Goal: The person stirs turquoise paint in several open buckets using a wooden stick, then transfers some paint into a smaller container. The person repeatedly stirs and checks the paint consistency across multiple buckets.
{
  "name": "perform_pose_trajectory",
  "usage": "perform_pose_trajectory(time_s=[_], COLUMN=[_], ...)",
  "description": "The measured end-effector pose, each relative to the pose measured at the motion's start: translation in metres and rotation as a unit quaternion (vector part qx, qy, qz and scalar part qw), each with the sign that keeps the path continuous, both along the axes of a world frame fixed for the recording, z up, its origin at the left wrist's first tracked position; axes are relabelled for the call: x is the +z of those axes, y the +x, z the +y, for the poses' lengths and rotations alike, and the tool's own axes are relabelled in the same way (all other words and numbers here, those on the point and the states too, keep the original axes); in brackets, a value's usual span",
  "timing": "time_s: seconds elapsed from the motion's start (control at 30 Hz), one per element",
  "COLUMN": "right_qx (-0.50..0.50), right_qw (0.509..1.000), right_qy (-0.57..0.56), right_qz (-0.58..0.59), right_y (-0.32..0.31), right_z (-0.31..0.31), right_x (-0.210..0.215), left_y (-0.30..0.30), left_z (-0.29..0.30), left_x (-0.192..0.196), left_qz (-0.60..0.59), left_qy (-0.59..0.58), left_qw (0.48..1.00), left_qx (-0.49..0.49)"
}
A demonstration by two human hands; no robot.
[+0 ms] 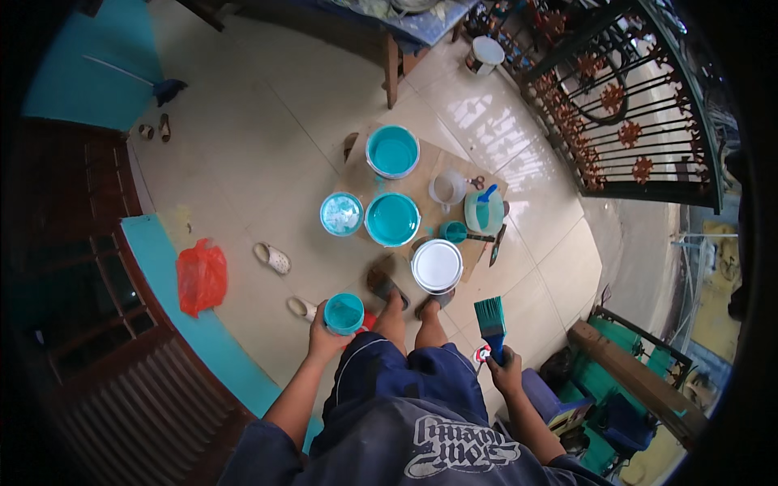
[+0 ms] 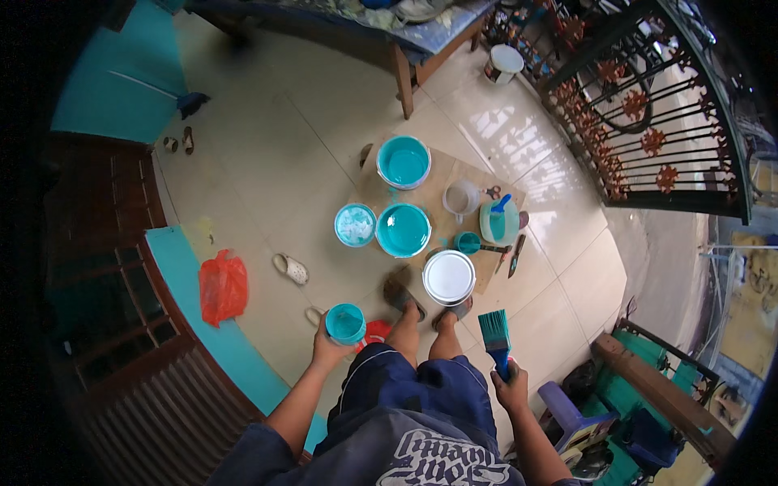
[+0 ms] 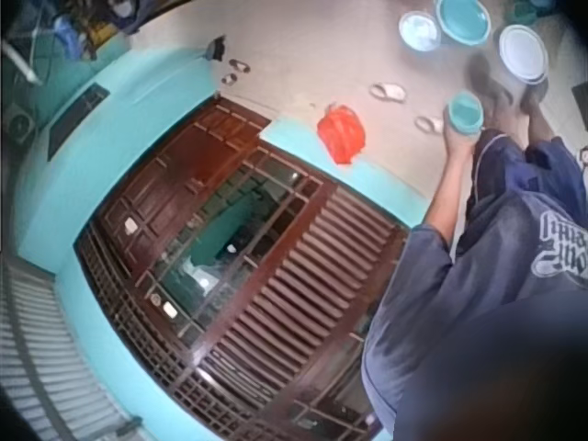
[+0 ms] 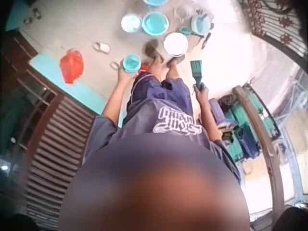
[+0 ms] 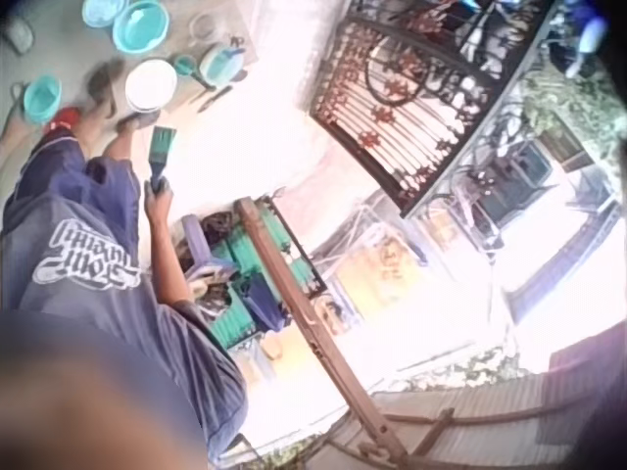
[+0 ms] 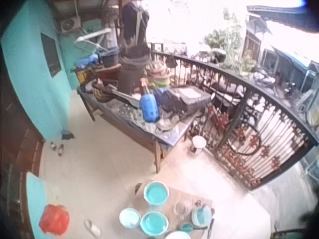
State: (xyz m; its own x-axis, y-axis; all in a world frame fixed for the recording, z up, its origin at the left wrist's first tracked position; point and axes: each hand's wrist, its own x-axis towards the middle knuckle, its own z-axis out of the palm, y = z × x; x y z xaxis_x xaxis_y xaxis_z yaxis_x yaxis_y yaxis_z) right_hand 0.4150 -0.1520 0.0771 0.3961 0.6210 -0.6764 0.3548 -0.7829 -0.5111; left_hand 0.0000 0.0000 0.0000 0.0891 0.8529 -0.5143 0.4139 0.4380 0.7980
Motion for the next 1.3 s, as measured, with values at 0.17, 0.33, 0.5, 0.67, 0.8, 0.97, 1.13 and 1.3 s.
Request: perform_pose_trajectory(time_s=[0.17, 0.33, 0.5, 0.67, 0.8, 0.97, 1.13, 1.3], right_qx=[-0.001, 0.024, 0.022, 0.04, 0.037, 0.004, -0.018, -0.068], right_qw=[1.0, 0.999, 0.998, 0.997, 0.992, 0.981, 0.972, 0.951], right_qy=[0.028, 0.022, 0.034, 0.045, 0.06, 0.108, 0.123, 0.148], right_qz=[-0.007, 0.023, 0.039, -0.044, -0.105, -0.162, -0.198, -0.262], right_y=[-0.001, 0.006, 0.01, 0.013, 0.0, -0.038, -0.073, -0.09], right_z=[0.024, 0.056, 0.067, 0.058, 0.054, 0.062, 0.074, 0.078], right_x=[-0.039, -0.063, -0.101, -0.157, -0.217, -0.301, -0.349, -0.368], left_y=[0.032, 0.061, 0.074, 0.093, 0.105, 0.092, 0.061, 0.025], left_z=[-0.008, 0.003, -0.001, -0.02, -0.018, -0.008, -0.008, -0.02], left_x=[-0.007, 0.007, 0.007, -0.015, -0.068, -0.137, -0.16, -0.182], left_qz=[0.0, 0.055, 0.025, 0.035, 0.024, 0.075, 0.101, 0.093], left_qy=[-0.016, 0.028, 0.035, 0.055, 0.061, 0.102, 0.074, 0.033], left_qw=[0.999, 0.994, 0.992, 0.996, 0.998, 0.991, 0.99, 0.993], left_qx=[0.036, 0.086, 0.119, 0.063, 0.009, -0.045, -0.07, -0.071])
